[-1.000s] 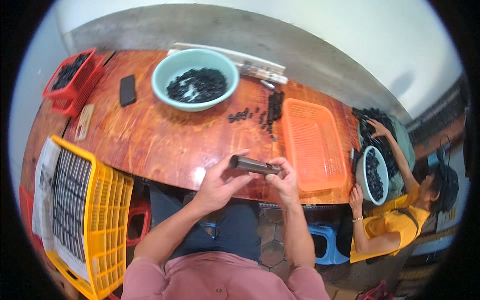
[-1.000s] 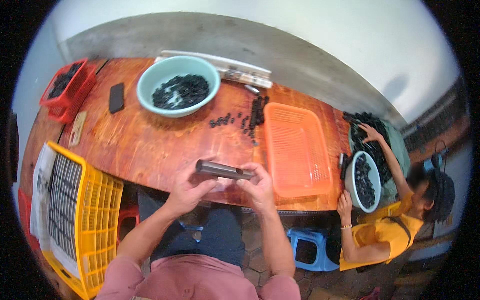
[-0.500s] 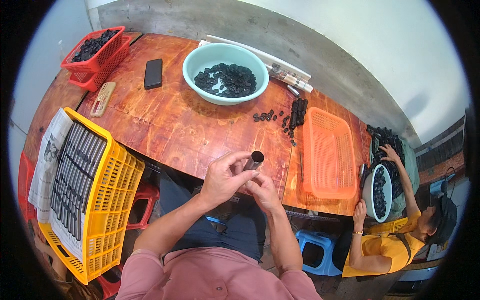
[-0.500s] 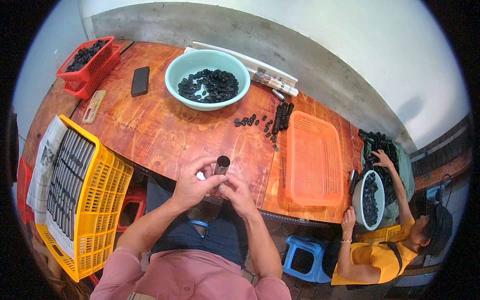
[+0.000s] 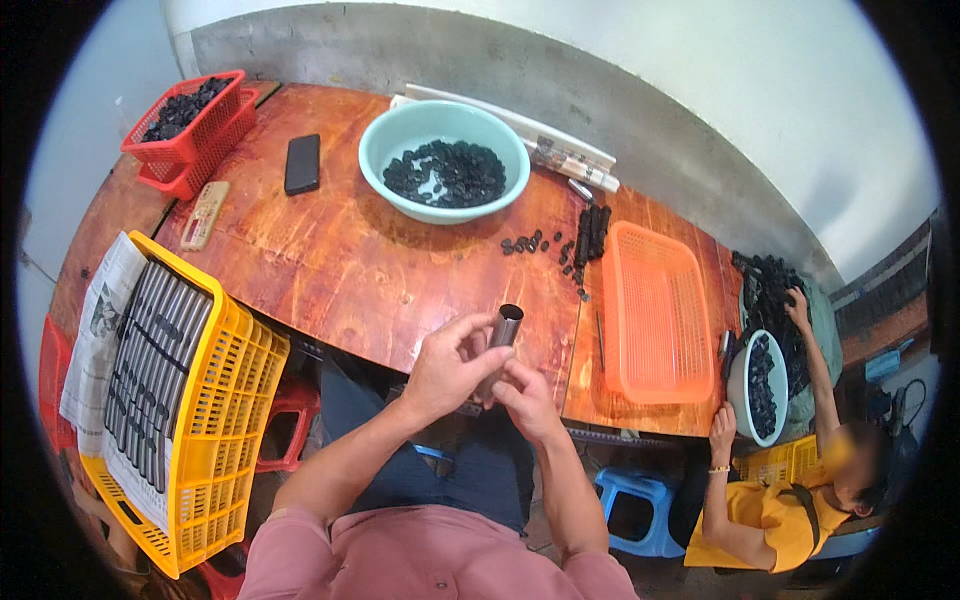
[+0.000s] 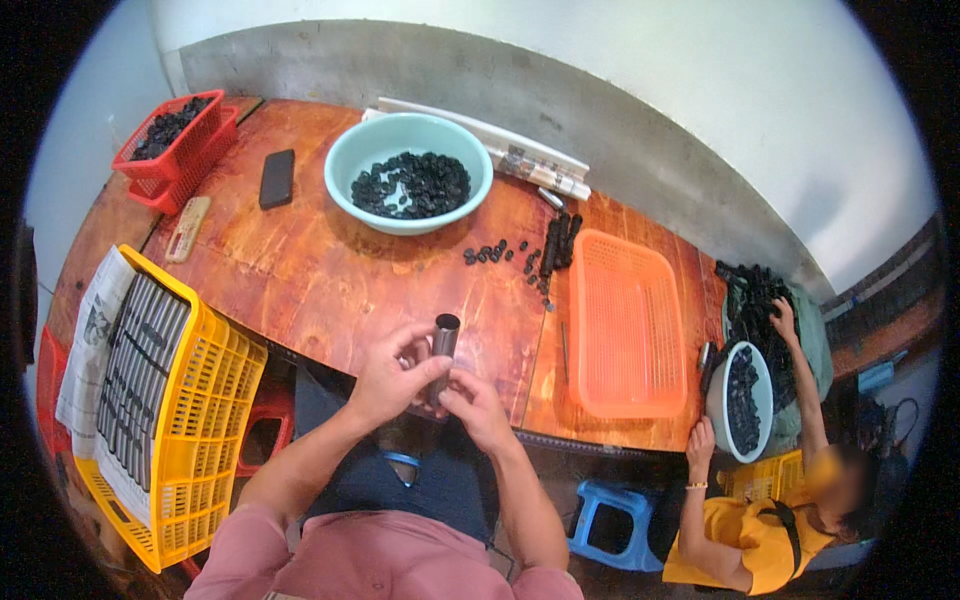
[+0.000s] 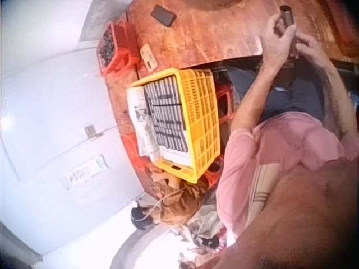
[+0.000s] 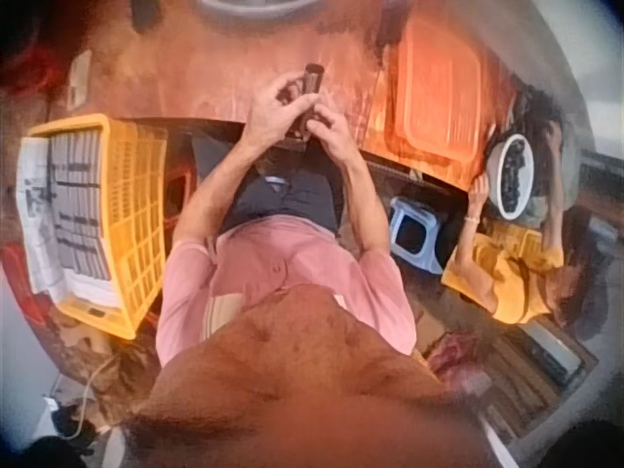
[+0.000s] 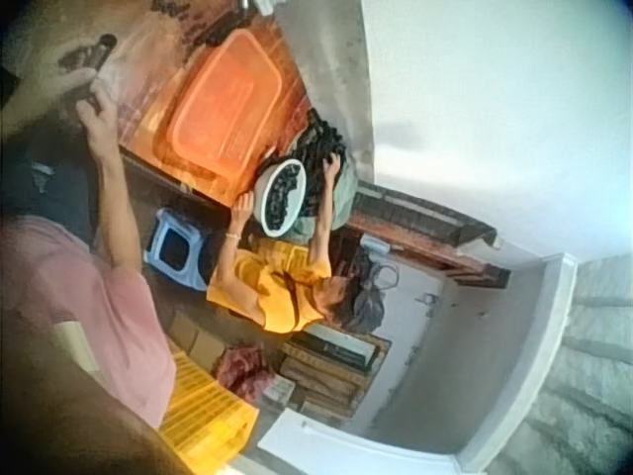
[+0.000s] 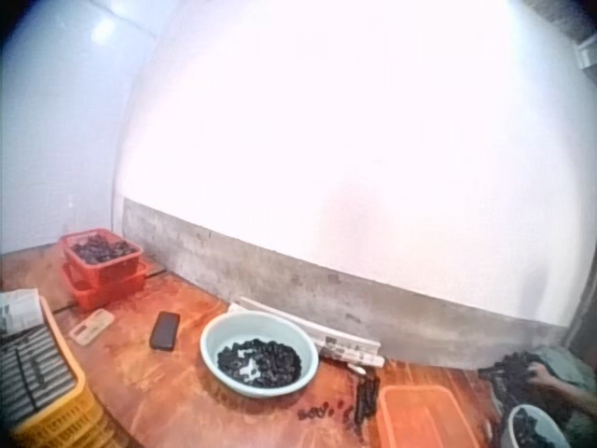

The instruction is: The person inserts small black cylindrical pieces into a metal tube using a thin metal rod. They repeatedly pick up the black pieces from the table, place them into the tube, and use the rod to push them down. The filled tubes are placed into a yellow crate.

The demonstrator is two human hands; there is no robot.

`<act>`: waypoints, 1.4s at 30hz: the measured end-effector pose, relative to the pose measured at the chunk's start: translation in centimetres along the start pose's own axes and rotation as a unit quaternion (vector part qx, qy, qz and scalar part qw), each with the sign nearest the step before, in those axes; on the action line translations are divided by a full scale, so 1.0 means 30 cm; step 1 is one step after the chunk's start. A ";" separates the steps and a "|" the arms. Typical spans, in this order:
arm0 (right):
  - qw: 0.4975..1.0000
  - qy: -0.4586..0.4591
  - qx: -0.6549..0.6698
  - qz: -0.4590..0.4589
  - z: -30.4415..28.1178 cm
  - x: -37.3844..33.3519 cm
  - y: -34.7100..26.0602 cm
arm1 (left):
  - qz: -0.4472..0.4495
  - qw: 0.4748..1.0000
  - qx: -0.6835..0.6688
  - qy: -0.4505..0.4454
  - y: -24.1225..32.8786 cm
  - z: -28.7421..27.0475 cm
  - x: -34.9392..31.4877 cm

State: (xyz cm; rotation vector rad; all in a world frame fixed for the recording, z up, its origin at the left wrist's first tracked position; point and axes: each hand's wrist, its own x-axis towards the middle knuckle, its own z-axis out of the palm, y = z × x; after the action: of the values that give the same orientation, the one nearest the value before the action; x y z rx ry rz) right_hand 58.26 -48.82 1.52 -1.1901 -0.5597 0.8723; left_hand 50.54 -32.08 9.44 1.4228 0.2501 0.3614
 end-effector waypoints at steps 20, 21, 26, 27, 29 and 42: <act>0.950 0.202 -0.235 -0.033 0.038 0.026 0.023 | -0.044 0.899 -0.342 0.270 -0.027 -0.725 0.301; 0.946 0.204 -0.246 -0.050 0.043 0.027 0.033 | -0.017 0.892 -0.352 0.282 -0.008 -0.749 0.304; 0.927 0.213 -0.281 -0.131 -0.071 0.033 0.129 | 0.135 0.854 -0.321 0.386 0.160 -1.018 0.311; 0.916 0.205 -0.312 -0.148 -0.051 0.026 0.105 | 0.145 0.855 -0.299 0.397 0.185 -1.121 0.288; 0.896 0.190 -0.359 -0.178 -0.043 0.024 0.083 | 0.149 0.850 -0.255 0.437 0.241 -1.297 0.213; 0.862 0.202 -0.432 -0.175 0.048 0.062 0.070 | 0.081 0.812 0.061 0.574 0.274 -2.050 -0.256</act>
State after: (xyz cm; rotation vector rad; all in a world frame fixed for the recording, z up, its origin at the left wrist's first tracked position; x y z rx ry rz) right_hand 57.60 -46.24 -0.15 -1.9392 -0.8183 -0.0043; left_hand 19.31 22.07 8.88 1.1850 1.1519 1.3625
